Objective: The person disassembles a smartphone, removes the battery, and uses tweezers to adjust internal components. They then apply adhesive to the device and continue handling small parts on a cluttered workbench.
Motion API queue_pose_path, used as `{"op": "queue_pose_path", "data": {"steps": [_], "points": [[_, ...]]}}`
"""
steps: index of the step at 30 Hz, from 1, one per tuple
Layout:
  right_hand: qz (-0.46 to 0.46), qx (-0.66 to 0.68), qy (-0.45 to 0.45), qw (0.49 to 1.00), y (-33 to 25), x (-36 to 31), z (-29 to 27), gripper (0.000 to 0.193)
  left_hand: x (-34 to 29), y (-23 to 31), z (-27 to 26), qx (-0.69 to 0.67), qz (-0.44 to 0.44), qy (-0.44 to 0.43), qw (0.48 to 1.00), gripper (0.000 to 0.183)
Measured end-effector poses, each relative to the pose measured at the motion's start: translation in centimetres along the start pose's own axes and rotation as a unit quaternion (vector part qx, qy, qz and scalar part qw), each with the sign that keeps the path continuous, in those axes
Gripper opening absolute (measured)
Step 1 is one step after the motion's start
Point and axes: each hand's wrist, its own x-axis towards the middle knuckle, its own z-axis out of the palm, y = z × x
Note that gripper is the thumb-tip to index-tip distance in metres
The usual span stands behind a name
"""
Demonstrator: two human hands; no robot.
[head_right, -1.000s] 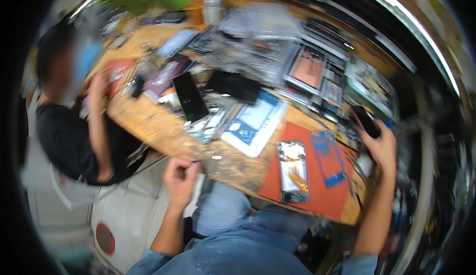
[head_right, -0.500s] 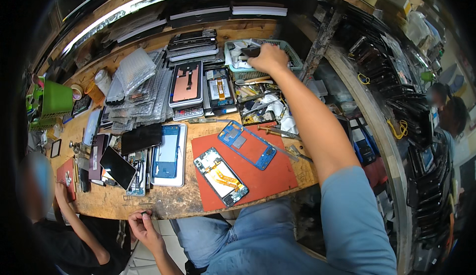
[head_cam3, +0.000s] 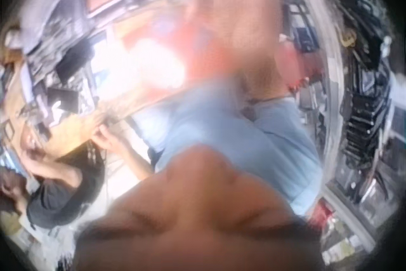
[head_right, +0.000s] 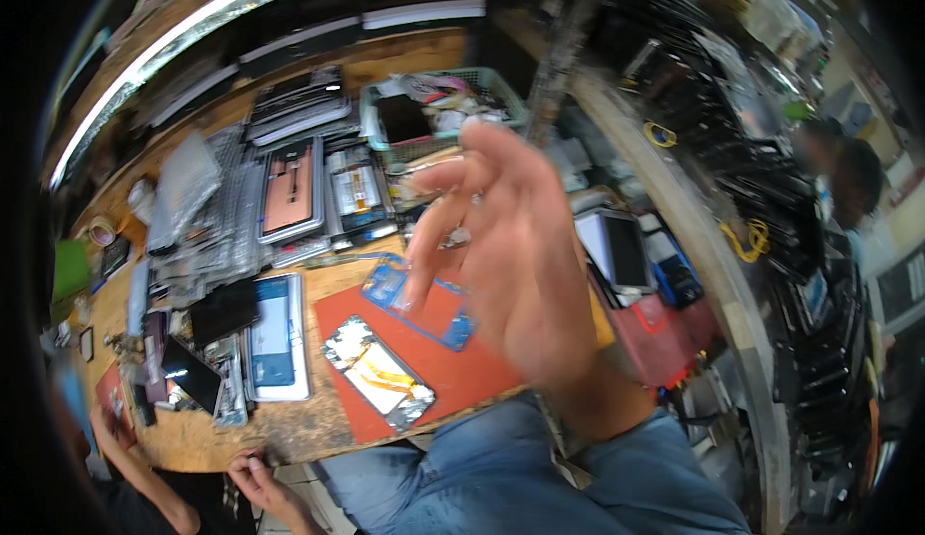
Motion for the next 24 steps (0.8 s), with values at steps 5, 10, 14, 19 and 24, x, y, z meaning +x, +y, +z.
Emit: {"op": "queue_pose_path", "data": {"steps": [5, 10, 14, 19, 24], "points": [[-0.145, 0.302, 0.051, 0.941, -2.9, -5.1, 7.7, 0.065, 1.8, 0.0, 1.1, -0.153, -0.034, 0.031, 0.987, 0.012], [-0.12, 0.318, 0.015, 0.94, -4.0, -5.3, 7.4, 0.059, 2.0, 1.5, 3.1, -0.079, 0.013, -0.013, 0.997, 0.012], [-0.193, 0.295, 0.002, 0.936, -1.9, -4.0, 8.3, 0.056, 1.7, 2.5, 5.6, -0.126, -0.004, -0.006, 0.992, 0.012], [0.134, -0.137, 0.056, 0.98, -3.9, -2.2, 1.2, 0.058, 1.6, 2.4, 6.2, -0.116, 0.042, -0.029, 0.992, 0.01], [0.153, -0.719, -0.2, 0.648, 0.2, -4.1, -11.5, 0.035, 1.7, 3.4, 4.3, -0.07, 0.051, -0.016, 0.996, 0.013]]}}
